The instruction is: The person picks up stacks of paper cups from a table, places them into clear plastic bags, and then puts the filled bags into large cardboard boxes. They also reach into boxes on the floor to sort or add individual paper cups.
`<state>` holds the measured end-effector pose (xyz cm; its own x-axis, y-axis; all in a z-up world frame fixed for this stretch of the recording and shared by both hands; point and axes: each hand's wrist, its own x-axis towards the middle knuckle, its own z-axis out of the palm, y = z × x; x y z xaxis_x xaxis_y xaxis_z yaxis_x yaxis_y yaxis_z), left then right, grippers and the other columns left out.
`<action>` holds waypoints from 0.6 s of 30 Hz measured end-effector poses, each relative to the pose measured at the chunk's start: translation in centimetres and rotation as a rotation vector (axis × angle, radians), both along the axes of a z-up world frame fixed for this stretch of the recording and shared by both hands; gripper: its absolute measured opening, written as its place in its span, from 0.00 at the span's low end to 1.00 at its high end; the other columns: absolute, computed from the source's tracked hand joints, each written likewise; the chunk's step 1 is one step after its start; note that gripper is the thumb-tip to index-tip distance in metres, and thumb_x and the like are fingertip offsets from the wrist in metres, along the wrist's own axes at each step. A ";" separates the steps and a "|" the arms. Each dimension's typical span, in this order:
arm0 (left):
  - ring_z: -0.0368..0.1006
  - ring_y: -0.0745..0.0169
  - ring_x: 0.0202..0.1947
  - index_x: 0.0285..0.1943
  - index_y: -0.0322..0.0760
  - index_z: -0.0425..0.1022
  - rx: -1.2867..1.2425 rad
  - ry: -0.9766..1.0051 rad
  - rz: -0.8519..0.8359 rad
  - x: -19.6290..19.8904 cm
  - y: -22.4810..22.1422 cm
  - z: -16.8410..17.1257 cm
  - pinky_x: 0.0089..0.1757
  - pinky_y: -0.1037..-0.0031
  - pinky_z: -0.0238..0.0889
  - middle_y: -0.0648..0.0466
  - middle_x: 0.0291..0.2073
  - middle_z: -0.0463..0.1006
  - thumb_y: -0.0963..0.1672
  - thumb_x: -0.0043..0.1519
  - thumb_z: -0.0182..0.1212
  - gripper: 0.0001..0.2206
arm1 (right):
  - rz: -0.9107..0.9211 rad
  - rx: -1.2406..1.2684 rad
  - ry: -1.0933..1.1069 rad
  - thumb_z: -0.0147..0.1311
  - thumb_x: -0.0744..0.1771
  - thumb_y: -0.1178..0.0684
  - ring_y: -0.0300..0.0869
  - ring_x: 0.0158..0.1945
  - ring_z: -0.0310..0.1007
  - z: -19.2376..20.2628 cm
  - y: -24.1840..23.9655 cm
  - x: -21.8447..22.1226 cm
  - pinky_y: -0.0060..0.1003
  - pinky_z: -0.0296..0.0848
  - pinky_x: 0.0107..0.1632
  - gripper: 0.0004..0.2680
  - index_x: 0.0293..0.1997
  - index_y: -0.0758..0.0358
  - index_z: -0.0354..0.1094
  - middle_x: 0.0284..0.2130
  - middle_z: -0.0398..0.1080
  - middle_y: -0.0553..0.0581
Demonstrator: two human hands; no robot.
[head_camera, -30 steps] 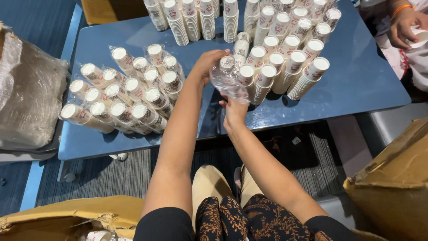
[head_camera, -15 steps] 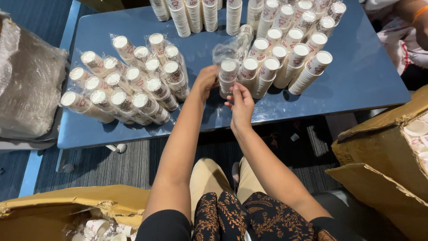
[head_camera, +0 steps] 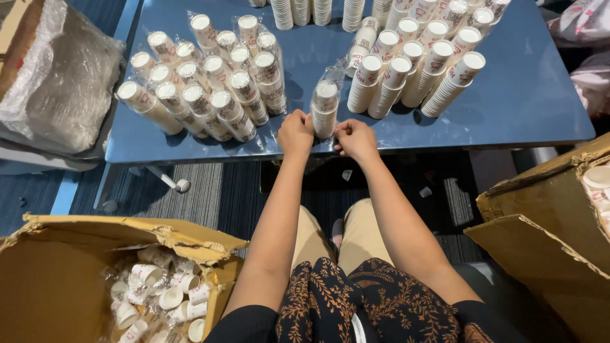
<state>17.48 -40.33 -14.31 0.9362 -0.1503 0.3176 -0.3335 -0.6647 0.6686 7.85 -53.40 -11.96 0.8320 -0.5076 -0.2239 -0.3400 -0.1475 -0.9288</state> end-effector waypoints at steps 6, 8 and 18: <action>0.76 0.34 0.36 0.36 0.37 0.75 -0.014 0.101 -0.037 -1.1 0.2 -1.2 0.40 0.51 0.68 0.41 0.30 0.80 0.49 0.63 0.61 0.12 | -0.006 -0.150 -0.084 0.55 0.67 0.57 0.36 0.28 0.80 -1.6 0.0 -0.5 0.30 0.78 0.29 0.05 0.42 0.68 0.73 0.31 0.79 0.55; 0.77 0.36 0.35 0.36 0.35 0.74 -0.073 0.063 -0.037 -1.5 0.1 -2.1 0.39 0.52 0.68 0.42 0.29 0.81 0.48 0.64 0.61 0.12 | -0.013 -0.086 -0.106 0.55 0.68 0.57 0.36 0.30 0.80 -2.2 0.0 -0.6 0.31 0.79 0.30 0.05 0.42 0.68 0.72 0.32 0.79 0.55; 0.76 0.66 0.31 0.46 0.34 0.71 -1.437 0.850 -0.260 -4.7 1.2 -3.0 0.34 0.73 0.73 0.53 0.34 0.78 0.46 0.68 0.57 0.09 | 0.089 0.495 -0.520 0.54 0.68 0.59 0.36 0.41 0.76 -4.3 1.0 -3.1 0.31 0.77 0.44 0.08 0.52 0.66 0.67 0.42 0.75 0.53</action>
